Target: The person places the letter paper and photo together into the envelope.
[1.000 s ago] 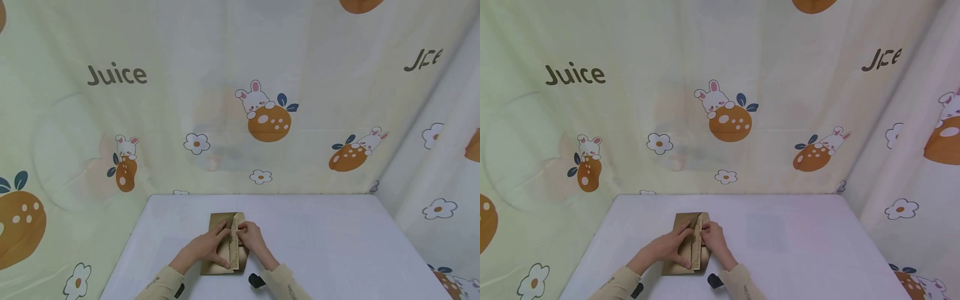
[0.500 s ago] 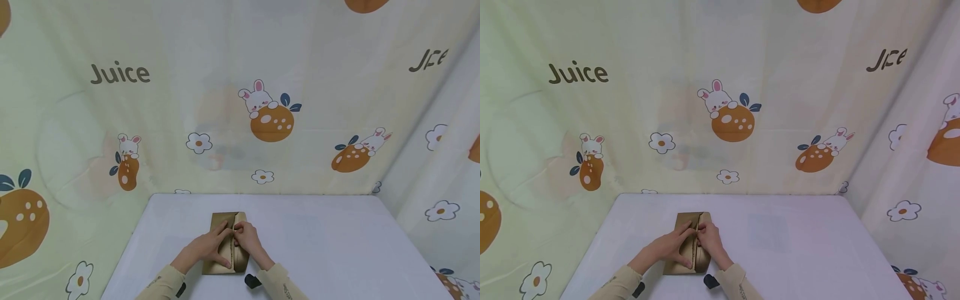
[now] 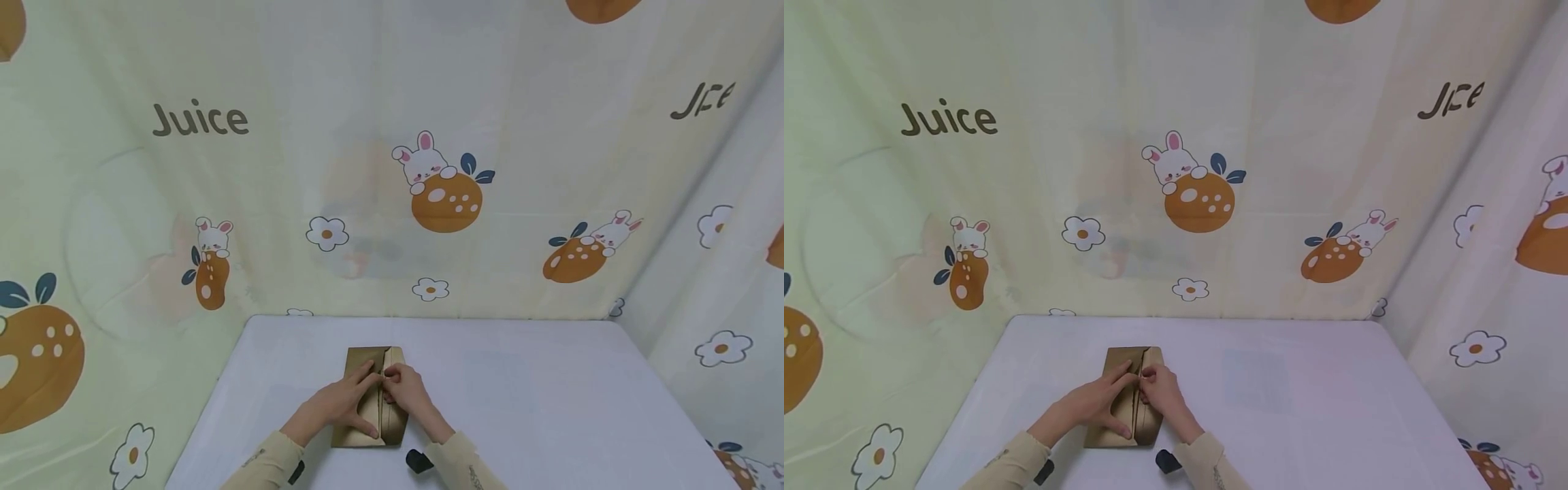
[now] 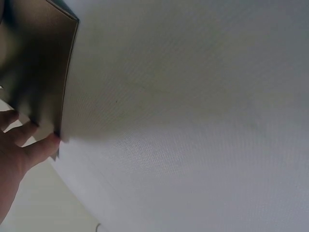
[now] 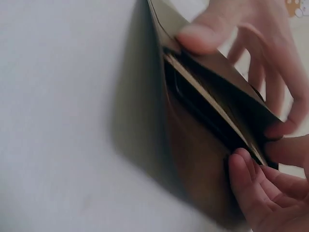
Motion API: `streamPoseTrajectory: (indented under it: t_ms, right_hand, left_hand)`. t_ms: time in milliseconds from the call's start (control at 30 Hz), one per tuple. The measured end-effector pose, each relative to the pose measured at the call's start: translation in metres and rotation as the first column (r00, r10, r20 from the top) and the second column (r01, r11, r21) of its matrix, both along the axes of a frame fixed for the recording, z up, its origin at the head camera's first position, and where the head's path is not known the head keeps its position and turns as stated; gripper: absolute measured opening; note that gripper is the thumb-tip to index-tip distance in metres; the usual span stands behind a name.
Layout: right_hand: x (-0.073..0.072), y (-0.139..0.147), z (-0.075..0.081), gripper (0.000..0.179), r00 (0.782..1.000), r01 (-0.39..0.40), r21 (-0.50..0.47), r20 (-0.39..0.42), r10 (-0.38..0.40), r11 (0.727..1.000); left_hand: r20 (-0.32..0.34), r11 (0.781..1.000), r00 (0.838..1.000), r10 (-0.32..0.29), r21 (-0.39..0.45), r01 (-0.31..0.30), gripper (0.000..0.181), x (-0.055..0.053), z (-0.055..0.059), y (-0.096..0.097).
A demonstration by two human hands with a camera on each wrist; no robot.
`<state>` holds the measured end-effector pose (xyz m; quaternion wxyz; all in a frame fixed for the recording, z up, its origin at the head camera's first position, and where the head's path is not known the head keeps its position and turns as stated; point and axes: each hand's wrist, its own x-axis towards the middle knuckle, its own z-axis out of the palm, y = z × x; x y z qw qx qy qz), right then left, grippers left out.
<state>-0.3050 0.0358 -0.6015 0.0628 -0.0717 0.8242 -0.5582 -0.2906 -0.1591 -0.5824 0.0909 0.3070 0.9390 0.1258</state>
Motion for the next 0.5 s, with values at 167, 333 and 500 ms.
streamPoseTrajectory:
  t_ms: [167, 333, 500]
  right_hand:
    - [0.005, 0.033, -0.001, 0.024, 0.999, 0.026, -0.048, 0.026, -0.025, 0.999]
    - [0.011, 0.064, -0.003, 0.024, 0.999, 0.052, -0.079, 0.019, -0.051, 0.995]
    - [0.018, 0.081, -0.001, 0.024, 0.998, 0.054, -0.082, 0.017, -0.052, 0.995]
  left_hand:
    - [-0.012, 0.999, 1.000, -0.027, -0.035, 0.027, 0.109, 0.003, 0.001, 0.006]
    - [-0.049, 0.997, 0.998, -0.045, -0.057, 0.043, 0.106, 0.007, -0.001, 0.012]
    - [-0.060, 0.994, 0.998, -0.028, -0.103, 0.022, 0.108, 0.008, -0.001, 0.014]
